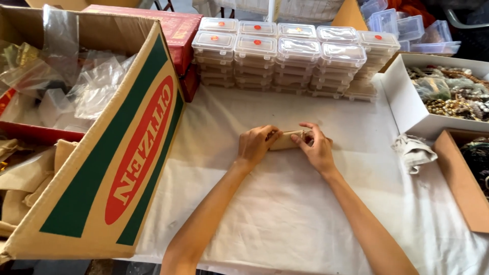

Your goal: Package items of jewelry into plastic bags and plastic boxes.

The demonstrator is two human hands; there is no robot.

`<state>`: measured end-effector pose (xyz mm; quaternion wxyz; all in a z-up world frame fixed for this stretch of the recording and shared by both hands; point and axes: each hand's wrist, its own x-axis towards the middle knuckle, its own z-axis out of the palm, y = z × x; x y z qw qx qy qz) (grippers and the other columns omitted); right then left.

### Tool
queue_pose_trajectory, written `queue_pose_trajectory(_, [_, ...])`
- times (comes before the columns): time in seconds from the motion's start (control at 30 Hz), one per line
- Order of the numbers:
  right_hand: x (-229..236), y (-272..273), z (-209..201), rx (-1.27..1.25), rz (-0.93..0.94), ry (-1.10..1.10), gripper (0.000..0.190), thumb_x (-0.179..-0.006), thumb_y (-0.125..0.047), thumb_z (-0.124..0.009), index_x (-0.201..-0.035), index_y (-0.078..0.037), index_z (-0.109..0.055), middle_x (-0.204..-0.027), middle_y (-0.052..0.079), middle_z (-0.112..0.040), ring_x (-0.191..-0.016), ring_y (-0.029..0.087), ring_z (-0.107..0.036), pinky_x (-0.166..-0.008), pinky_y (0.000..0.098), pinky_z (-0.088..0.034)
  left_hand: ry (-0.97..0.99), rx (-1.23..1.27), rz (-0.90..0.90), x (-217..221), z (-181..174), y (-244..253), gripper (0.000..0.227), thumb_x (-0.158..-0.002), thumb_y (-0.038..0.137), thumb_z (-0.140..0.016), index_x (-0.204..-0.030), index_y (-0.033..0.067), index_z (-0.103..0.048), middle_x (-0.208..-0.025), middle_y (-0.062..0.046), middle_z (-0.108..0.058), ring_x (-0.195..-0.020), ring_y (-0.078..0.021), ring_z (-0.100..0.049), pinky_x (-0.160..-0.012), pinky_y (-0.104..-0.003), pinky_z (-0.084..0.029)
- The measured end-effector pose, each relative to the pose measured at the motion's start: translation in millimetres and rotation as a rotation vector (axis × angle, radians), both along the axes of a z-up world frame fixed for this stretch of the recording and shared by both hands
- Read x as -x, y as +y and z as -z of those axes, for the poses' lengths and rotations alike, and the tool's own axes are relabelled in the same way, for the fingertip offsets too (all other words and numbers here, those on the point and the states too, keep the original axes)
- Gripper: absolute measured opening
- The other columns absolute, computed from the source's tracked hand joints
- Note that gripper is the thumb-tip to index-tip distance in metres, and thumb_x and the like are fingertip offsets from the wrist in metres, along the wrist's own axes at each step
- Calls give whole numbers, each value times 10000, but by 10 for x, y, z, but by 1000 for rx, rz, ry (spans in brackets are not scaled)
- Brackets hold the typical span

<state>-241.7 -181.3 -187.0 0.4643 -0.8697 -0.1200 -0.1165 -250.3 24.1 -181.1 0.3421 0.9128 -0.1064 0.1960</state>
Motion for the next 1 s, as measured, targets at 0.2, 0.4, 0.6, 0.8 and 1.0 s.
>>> queue_pose_trajectory(0.2, [1,79,108,405,154,-163,372,-937,-476,-696,-1120,-152,-711,-854,65,-747,-915,245,-620,-938,426,-388,-550,-271,70,-114,221,2,161,-928,285,-727,-868,137,-749,-930,-20,-706,-877,-206,-699,-907,-377,-503])
queue_pose_trajectory(0.4, [138,87,-51,599,117,-602,237,-915,-303,-667,-1068,-133,-729,-1090,101,-707,-1027,267,-611,-906,410,-426,-419,-174,142,-62,219,-39,151,-915,292,-737,-858,154,-759,-886,14,-708,-836,-190,-687,-1013,-397,-479])
queue_pose_trajectory(0.6, [173,144,-53,611,-69,-594,222,-879,-37,-616,-1064,-64,-736,-1023,70,-688,-1023,265,-632,-905,400,-505,-389,-171,140,-54,271,-3,143,-931,293,-720,-928,156,-761,-932,15,-719,-854,-213,-692,-1010,-394,-472])
queue_pose_trajectory(0.8, [183,133,-38,630,-95,-623,202,-854,-17,-628,-1029,-39,-726,-1025,84,-684,-1011,280,-629,-897,404,-517,-383,-482,195,-158,364,47,195,-1026,255,-631,-1164,157,-726,-972,-16,-739,-808,-169,-694,-932,-423,-504])
queue_pose_trajectory(1.0, [224,200,-33,579,-87,-563,213,-842,1,-635,-1011,-76,-739,-1007,81,-679,-998,300,-624,-890,420,-518,-661,-51,-508,-1649,-1743,-106,397,-869,115,-681,-1241,83,-549,-669,-86,-623,-609,-305,-634,-509,-445,-469])
